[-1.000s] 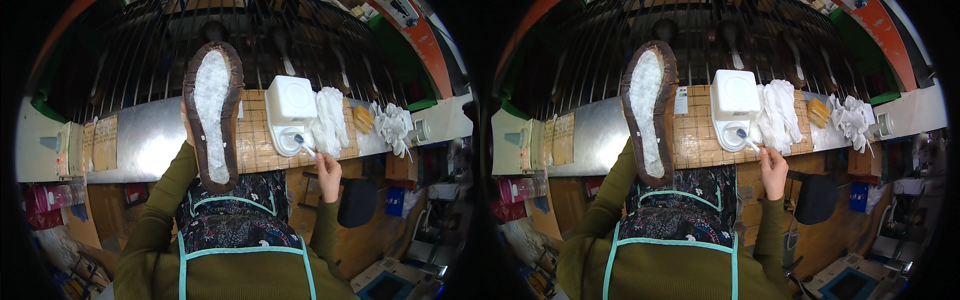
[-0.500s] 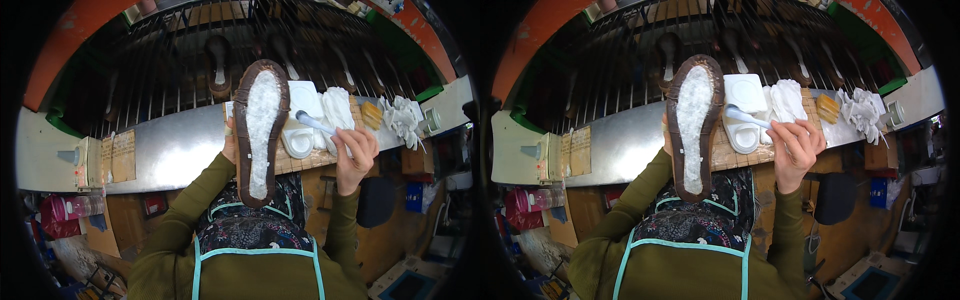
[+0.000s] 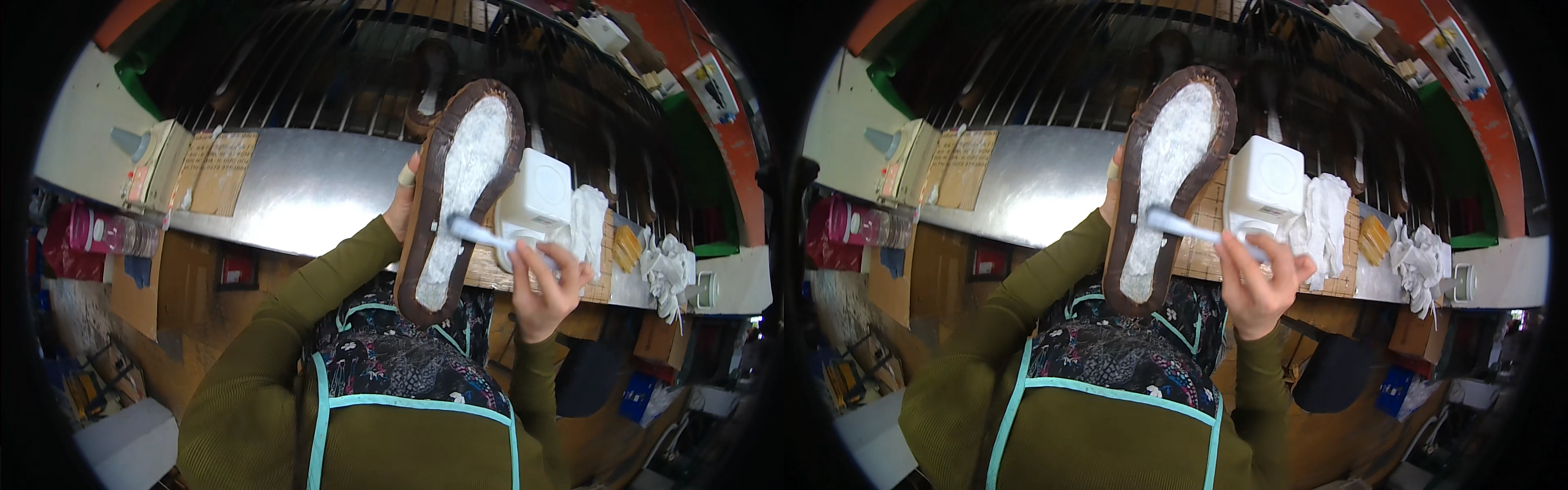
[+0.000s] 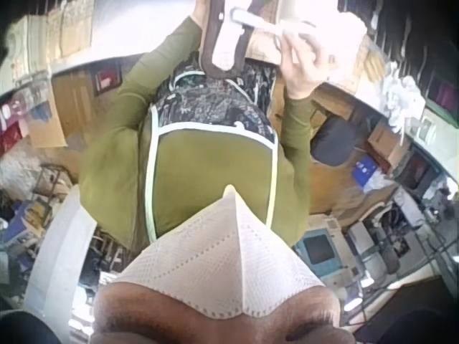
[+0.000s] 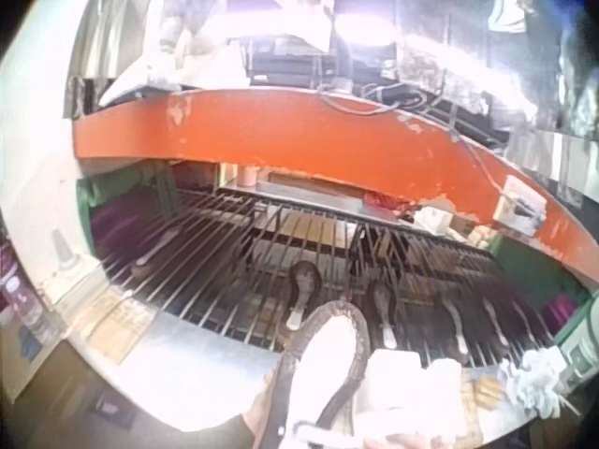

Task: The person applies a white adhesive to the sole of a brown shoe using a small brush. They repeatedly dip the brush into a container and spread the glue along the sole's edge and surface, rotating the shoe to cover different areas.

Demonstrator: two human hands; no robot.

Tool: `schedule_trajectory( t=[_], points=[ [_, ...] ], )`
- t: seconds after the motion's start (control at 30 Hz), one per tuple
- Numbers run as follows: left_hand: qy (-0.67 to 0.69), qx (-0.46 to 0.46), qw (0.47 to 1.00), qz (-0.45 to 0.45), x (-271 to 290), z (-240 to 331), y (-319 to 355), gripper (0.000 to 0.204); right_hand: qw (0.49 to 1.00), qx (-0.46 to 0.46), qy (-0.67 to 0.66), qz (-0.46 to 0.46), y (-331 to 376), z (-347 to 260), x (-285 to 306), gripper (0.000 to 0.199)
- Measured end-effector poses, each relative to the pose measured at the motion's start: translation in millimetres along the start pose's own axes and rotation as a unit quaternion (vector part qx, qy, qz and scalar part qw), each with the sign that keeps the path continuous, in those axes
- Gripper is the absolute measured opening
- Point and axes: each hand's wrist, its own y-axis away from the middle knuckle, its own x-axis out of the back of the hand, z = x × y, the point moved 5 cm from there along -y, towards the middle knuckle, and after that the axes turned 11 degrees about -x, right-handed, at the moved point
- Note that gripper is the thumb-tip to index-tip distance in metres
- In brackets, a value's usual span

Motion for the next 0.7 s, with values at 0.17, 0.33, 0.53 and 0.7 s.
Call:
schedule_trajectory(
  t=[0.17,0.33,0.53,0.7],
  points=[
    [-0.004,0.005,1.000,0.019,16.1,8.5,-4.2,0.096,0.997,0.036,-0.057,-0.027,44.5,-3.0,7.6,0.033],
    [-0.017,0.001,1.000,0.008,11.1,12.2,-7.2,0.096,0.998,-0.041,-0.052,-0.015,14.8,-3.3,-1.5,0.031],
    [-0.047,-0.025,0.998,0.015,10.6,20.4,-6.2,0.096,0.998,0.057,0.013,-0.021,19.5,-17.9,4.1,0.032],
    [-0.046,-0.015,0.999,-0.018,10.8,26.6,-2.7,0.097,0.991,-0.056,-0.107,-0.065,7.8,-12.2,-5.3,0.025]
  ],
)
